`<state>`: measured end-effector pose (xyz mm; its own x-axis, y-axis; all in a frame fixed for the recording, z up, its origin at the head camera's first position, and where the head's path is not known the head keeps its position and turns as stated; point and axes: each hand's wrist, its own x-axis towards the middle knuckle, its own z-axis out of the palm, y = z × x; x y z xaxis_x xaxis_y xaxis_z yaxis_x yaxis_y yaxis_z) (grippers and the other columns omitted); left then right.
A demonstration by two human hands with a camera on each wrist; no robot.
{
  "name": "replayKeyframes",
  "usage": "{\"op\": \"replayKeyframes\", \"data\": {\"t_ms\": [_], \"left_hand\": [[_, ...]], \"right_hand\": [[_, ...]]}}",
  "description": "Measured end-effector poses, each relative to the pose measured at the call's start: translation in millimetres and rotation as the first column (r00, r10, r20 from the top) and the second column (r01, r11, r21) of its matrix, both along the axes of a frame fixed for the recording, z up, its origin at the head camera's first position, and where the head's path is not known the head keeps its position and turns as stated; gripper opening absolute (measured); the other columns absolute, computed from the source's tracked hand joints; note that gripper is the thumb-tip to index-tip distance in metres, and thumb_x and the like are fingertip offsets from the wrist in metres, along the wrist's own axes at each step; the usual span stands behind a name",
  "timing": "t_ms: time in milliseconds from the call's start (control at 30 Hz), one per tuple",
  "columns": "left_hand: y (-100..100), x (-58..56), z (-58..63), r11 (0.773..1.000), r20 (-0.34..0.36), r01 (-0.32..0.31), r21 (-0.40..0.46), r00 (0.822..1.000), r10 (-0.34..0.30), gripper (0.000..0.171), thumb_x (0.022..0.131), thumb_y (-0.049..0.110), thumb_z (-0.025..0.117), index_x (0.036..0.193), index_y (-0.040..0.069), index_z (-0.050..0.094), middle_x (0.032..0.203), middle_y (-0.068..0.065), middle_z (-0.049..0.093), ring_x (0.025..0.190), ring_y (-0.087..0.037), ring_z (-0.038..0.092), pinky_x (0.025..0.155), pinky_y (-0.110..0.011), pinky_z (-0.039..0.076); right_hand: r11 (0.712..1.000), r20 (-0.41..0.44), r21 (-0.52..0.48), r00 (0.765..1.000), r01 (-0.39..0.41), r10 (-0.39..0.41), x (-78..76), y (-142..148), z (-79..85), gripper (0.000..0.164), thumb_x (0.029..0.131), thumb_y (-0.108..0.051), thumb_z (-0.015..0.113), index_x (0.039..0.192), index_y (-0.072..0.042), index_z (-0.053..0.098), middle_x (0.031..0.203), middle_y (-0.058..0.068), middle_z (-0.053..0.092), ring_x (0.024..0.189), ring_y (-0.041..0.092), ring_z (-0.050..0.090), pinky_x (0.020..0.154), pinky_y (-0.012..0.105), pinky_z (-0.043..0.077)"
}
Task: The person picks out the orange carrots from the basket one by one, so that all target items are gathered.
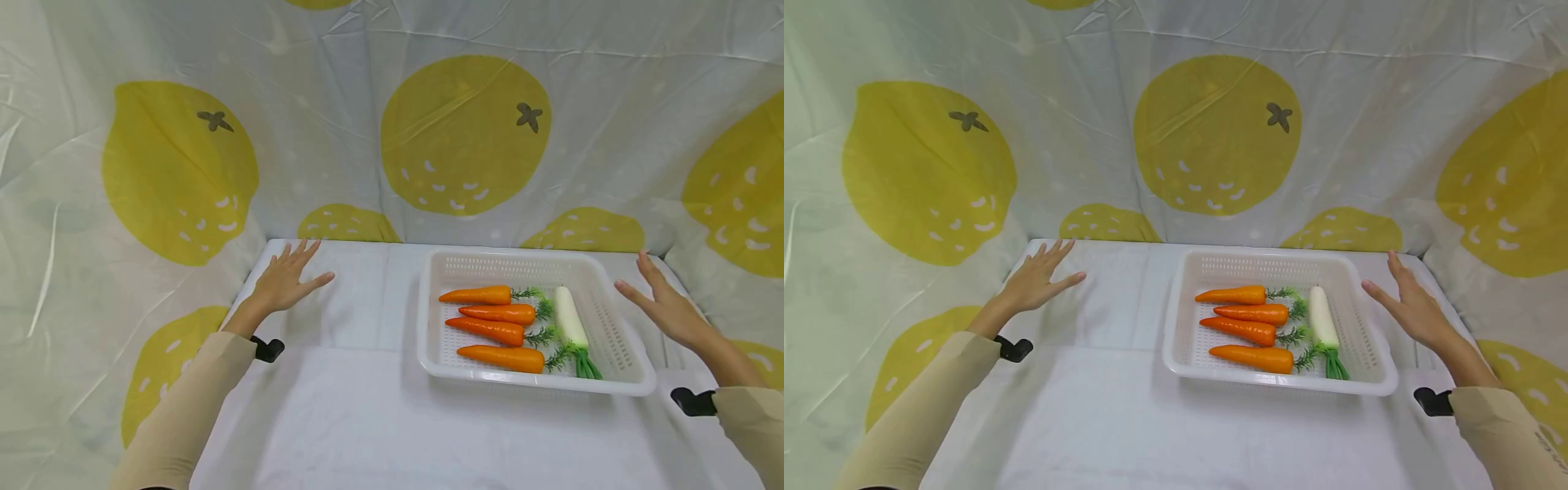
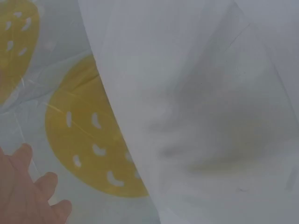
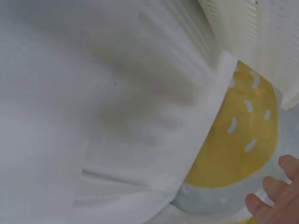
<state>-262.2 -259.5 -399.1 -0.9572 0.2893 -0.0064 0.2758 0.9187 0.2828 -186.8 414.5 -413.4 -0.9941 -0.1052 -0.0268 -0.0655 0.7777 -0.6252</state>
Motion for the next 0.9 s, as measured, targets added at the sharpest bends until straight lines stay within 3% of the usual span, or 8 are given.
{"op": "replayKeyframes", "data": {"t_ms": [100, 300, 367, 433, 533, 633, 733, 900], "left_hand": [[3, -1.4, -1.6, 0.998, 0.017, 0.000, 0.058, 1.000, -0.001, 0.090, 0.094, 0.073, 0.040, 0.162, 0.025, 0.007, 0.166, -0.013, 0.004, 0.148, -0.045, -0.002, 0.114, -0.067, -0.002], [13, -2.5, -2.8, 0.987, 0.088, -0.022, 0.157, 0.996, 0.008, 0.089, 0.093, 0.074, 0.041, 0.161, 0.031, 0.004, 0.167, -0.005, 0.003, 0.150, -0.040, 0.000, 0.110, -0.073, 0.006], [18, -1.8, -1.3, 0.983, 0.107, -0.021, 0.184, 0.994, 0.001, 0.088, 0.093, 0.074, 0.042, 0.161, 0.033, 0.003, 0.167, -0.004, 0.003, 0.150, -0.039, 0.001, 0.109, -0.074, 0.009], [23, -0.8, 0.8, 0.977, 0.113, -0.012, 0.214, 0.994, -0.013, 0.087, 0.094, 0.072, 0.044, 0.161, 0.034, 0.003, 0.167, -0.003, 0.004, 0.151, -0.038, 0.002, 0.110, -0.073, 0.010], [30, 0.5, 3.5, 0.963, 0.111, 0.014, 0.269, 0.993, -0.045, 0.085, 0.096, 0.068, 0.046, 0.161, 0.033, 0.005, 0.167, -0.002, 0.006, 0.151, -0.035, 0.005, 0.113, -0.068, 0.011], [39, 2.0, 7.0, 0.945, 0.104, 0.051, 0.324, 0.991, -0.090, 0.083, 0.097, 0.064, 0.048, 0.161, 0.030, 0.006, 0.166, -0.001, 0.009, 0.151, -0.031, 0.008, 0.116, -0.063, 0.012], [48, 3.8, 12.1, 0.927, 0.099, 0.087, 0.365, 0.986, -0.132, 0.081, 0.099, 0.061, 0.048, 0.161, 0.029, 0.007, 0.166, 0.001, 0.010, 0.152, -0.027, 0.009, 0.117, -0.060, 0.013], [64, 6.4, 21.2, 0.909, 0.102, 0.119, 0.399, 0.980, -0.173, 0.079, 0.099, 0.060, 0.048, 0.161, 0.031, 0.008, 0.165, 0.004, 0.011, 0.151, -0.025, 0.010, 0.117, -0.059, 0.014]], "right_hand": [[0.999, 0.039, -0.047, 0.999, 0.010, -0.008, 2.1, -4, 0.1, 0.081, 0.106, -0.043, 0.039, 0.155, -0.025, -0.023, 0.162, 0.025, -0.009, 0.137, 0.065, -0.002, 0.092, 0.086, 0.009], [0.989, 0.025, -0.144, 0.999, 0.026, -0.022, 5.8, -13, -7.2, 0.077, 0.108, -0.039, 0.038, 0.159, -0.017, -0.015, 0.159, 0.034, 0.008, 0.137, 0.064, 0.011, 0.098, 0.082, 0.016], [0.985, 0.007, -0.173, 1.000, 0.027, -0.026, 6.7, -15, -10.4, 0.076, 0.108, -0.036, 0.038, 0.159, -0.015, -0.014, 0.155, 0.038, 0.015, 0.135, 0.063, 0.021, 0.108, 0.063, 0.031], [0.980, -0.025, -0.197, 0.999, 0.027, -0.033, 7.1, -17, -13.6, 0.073, 0.109, -0.033, 0.038, 0.159, -0.010, -0.010, 0.150, 0.041, 0.024, 0.129, 0.060, 0.032, 0.101, 0.034, 0.043], [0.979, -0.052, -0.200, 0.997, 0.044, -0.055, 7.6, -21, -17.7, 0.070, 0.109, -0.030, 0.038, 0.159, -0.004, -0.003, 0.141, 0.040, 0.034, 0.113, 0.026, 0.054, 0.072, 0.011, 0.038], [0.977, -0.051, -0.204, 0.996, 0.058, -0.070, 7.1, -24, -21.3, 0.067, 0.109, -0.030, 0.038, 0.158, 0.000, 0.003, 0.135, 0.039, 0.039, 0.095, -0.008, 0.046, 0.068, 0.011, 0.038], [0.973, -0.056, -0.218, 0.995, 0.070, -0.084, 6.1, -27, -24.9, 0.066, 0.109, -0.030, 0.038, 0.157, 0.002, 0.008, 0.124, 0.030, 0.049, 0.087, -0.015, 0.042, 0.069, 0.013, 0.039], [0.952, -0.076, -0.293, 0.991, 0.084, -0.111, 5.3, -29, -29.6, 0.063, 0.109, -0.027, 0.041, 0.157, 0.002, 0.013, 0.100, -0.010, 0.055, 0.083, -0.008, 0.051, 0.068, 0.012, 0.044]]}}
